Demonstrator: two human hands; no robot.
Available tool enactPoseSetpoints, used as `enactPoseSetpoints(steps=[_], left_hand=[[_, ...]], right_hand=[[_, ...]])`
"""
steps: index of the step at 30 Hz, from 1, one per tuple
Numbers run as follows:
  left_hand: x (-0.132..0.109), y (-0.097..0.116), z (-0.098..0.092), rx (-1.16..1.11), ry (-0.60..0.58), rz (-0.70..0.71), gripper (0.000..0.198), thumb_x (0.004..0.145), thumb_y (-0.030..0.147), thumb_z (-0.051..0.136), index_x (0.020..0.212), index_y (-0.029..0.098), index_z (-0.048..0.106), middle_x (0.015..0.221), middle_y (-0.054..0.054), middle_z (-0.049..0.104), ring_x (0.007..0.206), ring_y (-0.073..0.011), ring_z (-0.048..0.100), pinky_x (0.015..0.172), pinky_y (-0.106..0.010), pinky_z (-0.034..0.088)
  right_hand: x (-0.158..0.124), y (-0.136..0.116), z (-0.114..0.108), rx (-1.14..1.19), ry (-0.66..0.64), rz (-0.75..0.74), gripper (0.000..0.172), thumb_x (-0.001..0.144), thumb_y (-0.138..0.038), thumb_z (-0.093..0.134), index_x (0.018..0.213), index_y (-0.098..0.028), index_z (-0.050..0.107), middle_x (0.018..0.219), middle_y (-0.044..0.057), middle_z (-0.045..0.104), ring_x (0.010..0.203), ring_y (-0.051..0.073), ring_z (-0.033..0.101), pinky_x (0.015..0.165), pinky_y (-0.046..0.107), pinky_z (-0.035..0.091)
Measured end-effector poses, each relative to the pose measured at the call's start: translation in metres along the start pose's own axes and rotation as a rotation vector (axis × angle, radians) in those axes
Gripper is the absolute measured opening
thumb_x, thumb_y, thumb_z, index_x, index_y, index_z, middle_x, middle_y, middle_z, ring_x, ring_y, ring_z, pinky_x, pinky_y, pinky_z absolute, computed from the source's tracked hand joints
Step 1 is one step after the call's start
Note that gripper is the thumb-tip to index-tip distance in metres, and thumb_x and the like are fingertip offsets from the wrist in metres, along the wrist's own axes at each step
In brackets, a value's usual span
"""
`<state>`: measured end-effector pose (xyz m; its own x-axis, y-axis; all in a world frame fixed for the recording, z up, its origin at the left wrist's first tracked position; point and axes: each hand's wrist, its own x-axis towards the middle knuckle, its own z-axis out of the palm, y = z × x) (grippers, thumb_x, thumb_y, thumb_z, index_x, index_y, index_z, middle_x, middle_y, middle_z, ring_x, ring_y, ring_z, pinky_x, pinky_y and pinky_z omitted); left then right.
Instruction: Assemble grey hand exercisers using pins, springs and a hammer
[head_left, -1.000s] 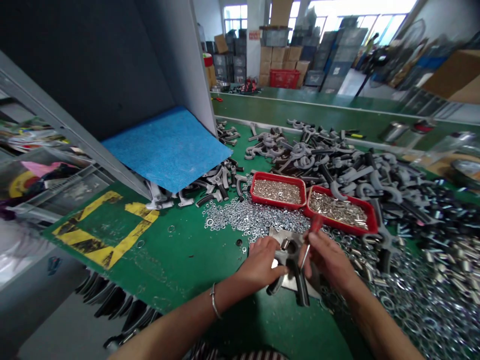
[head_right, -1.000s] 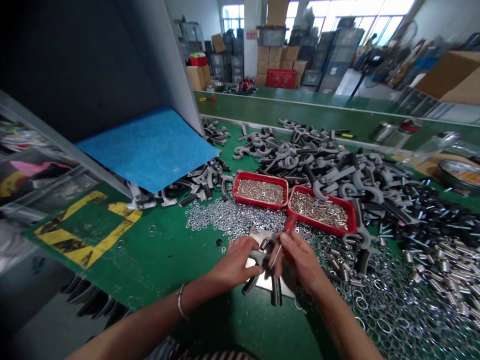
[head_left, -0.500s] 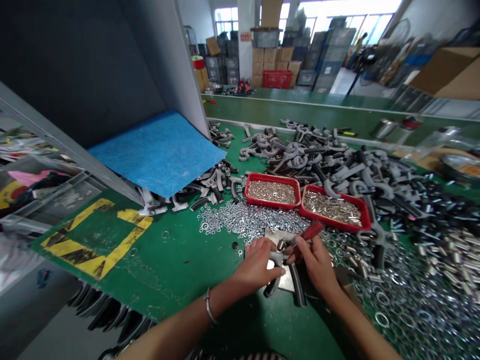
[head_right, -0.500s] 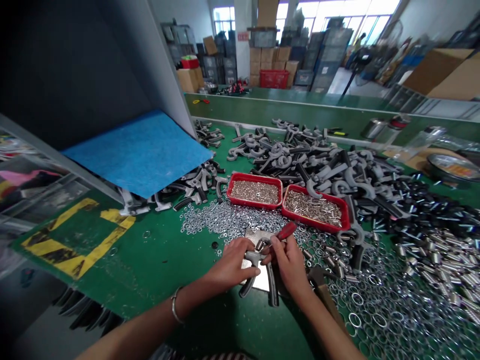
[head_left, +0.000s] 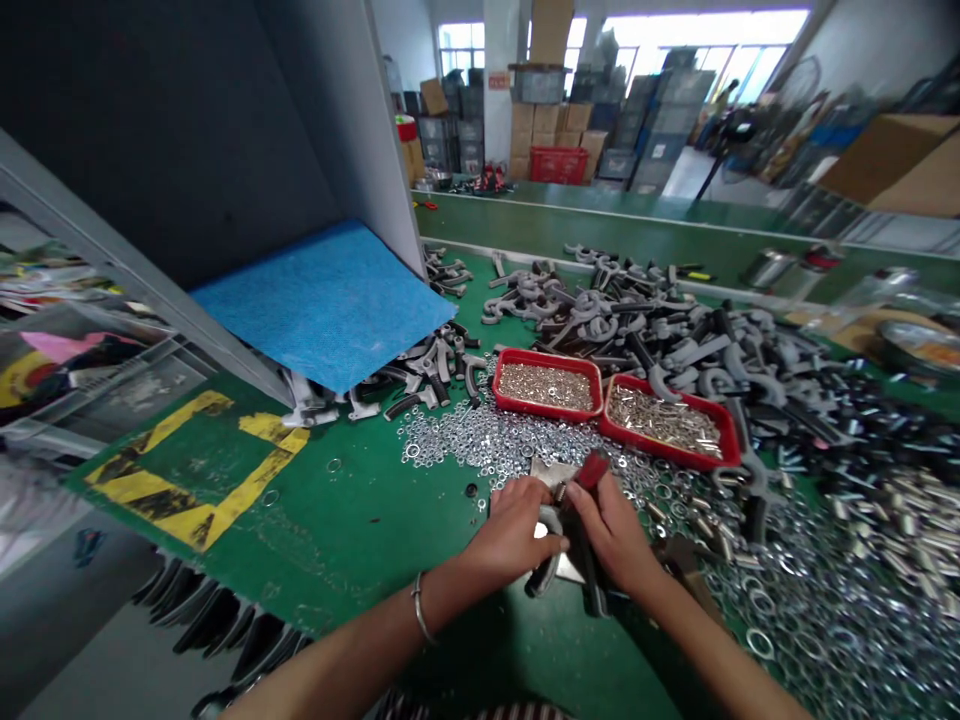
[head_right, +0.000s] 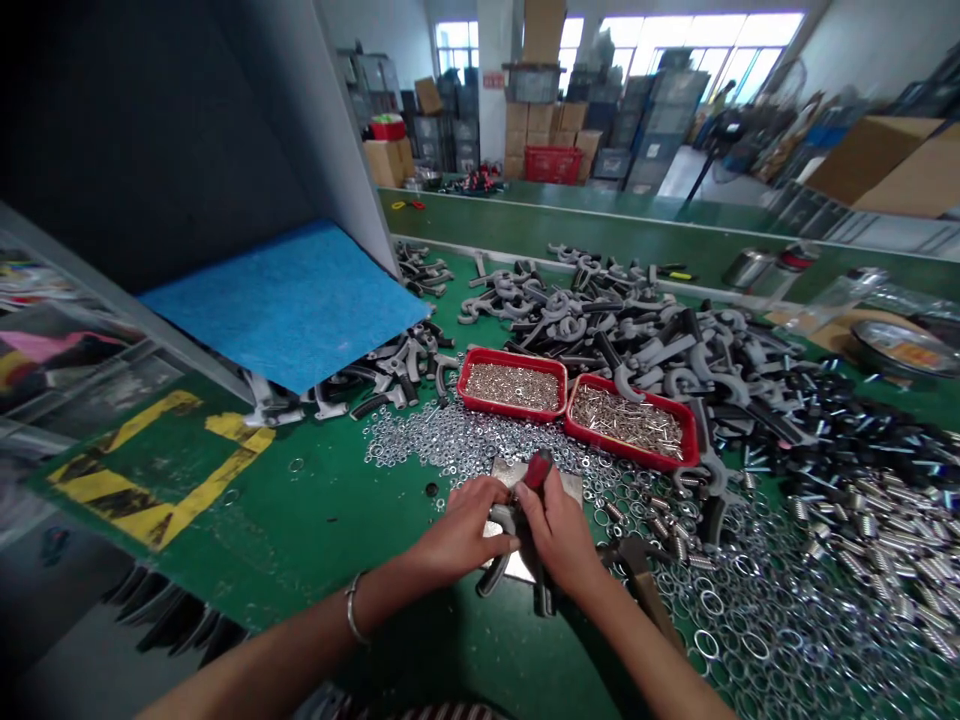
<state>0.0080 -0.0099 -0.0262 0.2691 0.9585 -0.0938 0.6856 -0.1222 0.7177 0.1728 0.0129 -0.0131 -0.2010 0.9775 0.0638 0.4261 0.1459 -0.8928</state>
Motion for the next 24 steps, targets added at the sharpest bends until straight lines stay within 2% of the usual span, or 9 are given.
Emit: enactPoseSetpoints(steps=[5, 7, 9, 11, 14, 17, 20, 22, 24], left_hand=[[-0.001, -0.001, -0.001, 0.003, 0.014, 0.006, 0.032, 0.08, 0.031, 0.07, 0.107, 0.022, 0.055, 0.116, -0.005, 0.056, 0.11, -0.0262, 0.049, 0.093, -0.038, 0.037], [-0.002, -0.003, -0.001, -0.001, 0.004, 0.016, 0.037, 0.077, 0.034, 0.073, 0.107, 0.021, 0.055, 0.116, -0.006, 0.057, 0.11, -0.0266, 0.049, 0.094, -0.039, 0.037], [-0.004, -0.004, -0.001, -0.005, 0.003, 0.033, 0.044, 0.075, 0.038, 0.076, 0.109, 0.02, 0.056, 0.118, -0.007, 0.056, 0.113, -0.0273, 0.049, 0.097, -0.041, 0.036], [-0.008, -0.004, 0.0, 0.004, 0.037, 0.06, 0.052, 0.077, 0.039, 0.076, 0.119, 0.019, 0.054, 0.126, -0.009, 0.054, 0.118, -0.028, 0.046, 0.1, -0.042, 0.034], [-0.014, -0.001, 0.001, 0.051, 0.086, 0.141, 0.058, 0.08, 0.037, 0.074, 0.131, 0.022, 0.05, 0.132, -0.008, 0.051, 0.121, -0.027, 0.043, 0.102, -0.042, 0.032], [-0.016, 0.003, -0.001, 0.074, 0.062, 0.2, 0.04, 0.084, 0.035, 0.071, 0.121, 0.024, 0.059, 0.123, -0.004, 0.058, 0.114, -0.0248, 0.047, 0.099, -0.041, 0.032], [-0.013, 0.004, -0.002, 0.032, 0.047, 0.198, 0.03, 0.085, 0.032, 0.07, 0.113, 0.025, 0.063, 0.119, -0.003, 0.061, 0.113, -0.024, 0.048, 0.098, -0.039, 0.032], [-0.009, 0.004, -0.003, -0.017, 0.027, 0.171, 0.027, 0.083, 0.028, 0.072, 0.109, 0.026, 0.064, 0.117, -0.002, 0.061, 0.113, -0.0235, 0.048, 0.098, -0.038, 0.033], [-0.003, 0.005, -0.005, -0.048, 0.006, 0.13, 0.026, 0.08, 0.024, 0.073, 0.105, 0.026, 0.065, 0.113, -0.001, 0.061, 0.111, -0.0235, 0.049, 0.097, -0.037, 0.034]], right_hand=[[-0.006, -0.026, 0.001, 0.485, -0.015, 0.047, 0.023, 0.101, -0.047, 0.036, 0.099, -0.026, 0.045, 0.056, -0.007, 0.055, 0.038, 0.011, 0.043, 0.039, 0.022, 0.036], [0.0, -0.03, -0.011, 0.701, 0.091, 0.036, 0.02, 0.1, -0.045, 0.041, 0.098, -0.026, 0.047, 0.058, -0.006, 0.059, 0.04, 0.011, 0.046, 0.042, 0.022, 0.039], [0.005, -0.024, -0.026, 0.724, 0.205, 0.041, 0.023, 0.099, -0.046, 0.041, 0.094, -0.025, 0.05, 0.056, -0.006, 0.059, 0.042, 0.012, 0.048, 0.045, 0.023, 0.041], [0.006, -0.01, -0.039, 0.586, 0.168, 0.099, 0.027, 0.098, -0.048, 0.043, 0.088, -0.024, 0.051, 0.051, -0.006, 0.057, 0.044, 0.013, 0.051, 0.05, 0.024, 0.044], [0.001, 0.017, -0.051, 0.165, 0.059, 0.186, 0.033, 0.097, -0.054, 0.04, 0.085, -0.025, 0.05, 0.05, -0.006, 0.055, 0.046, 0.016, 0.055, 0.055, 0.028, 0.048], [0.001, 0.038, -0.063, -0.13, 0.161, 0.199, 0.034, 0.089, -0.057, 0.052, 0.094, -0.023, 0.054, 0.072, 0.004, 0.066, 0.066, 0.025, 0.064, 0.069, 0.04, 0.052], [0.005, 0.043, -0.073, -0.368, 0.318, 0.043, 0.048, 0.083, -0.052, 0.062, 0.115, -0.017, 0.054, 0.114, 0.018, 0.062, 0.112, 0.037, 0.055, 0.1, 0.055, 0.039], [0.003, 0.04, -0.071, -0.486, 0.318, -0.082, 0.046, 0.089, -0.047, 0.055, 0.123, -0.016, 0.052, 0.123, 0.019, 0.057, 0.119, 0.036, 0.05, 0.105, 0.055, 0.035], [-0.004, 0.034, -0.061, -0.454, 0.191, -0.136, 0.033, 0.095, -0.04, 0.048, 0.121, -0.019, 0.054, 0.118, 0.015, 0.059, 0.113, 0.031, 0.054, 0.101, 0.05, 0.041]])
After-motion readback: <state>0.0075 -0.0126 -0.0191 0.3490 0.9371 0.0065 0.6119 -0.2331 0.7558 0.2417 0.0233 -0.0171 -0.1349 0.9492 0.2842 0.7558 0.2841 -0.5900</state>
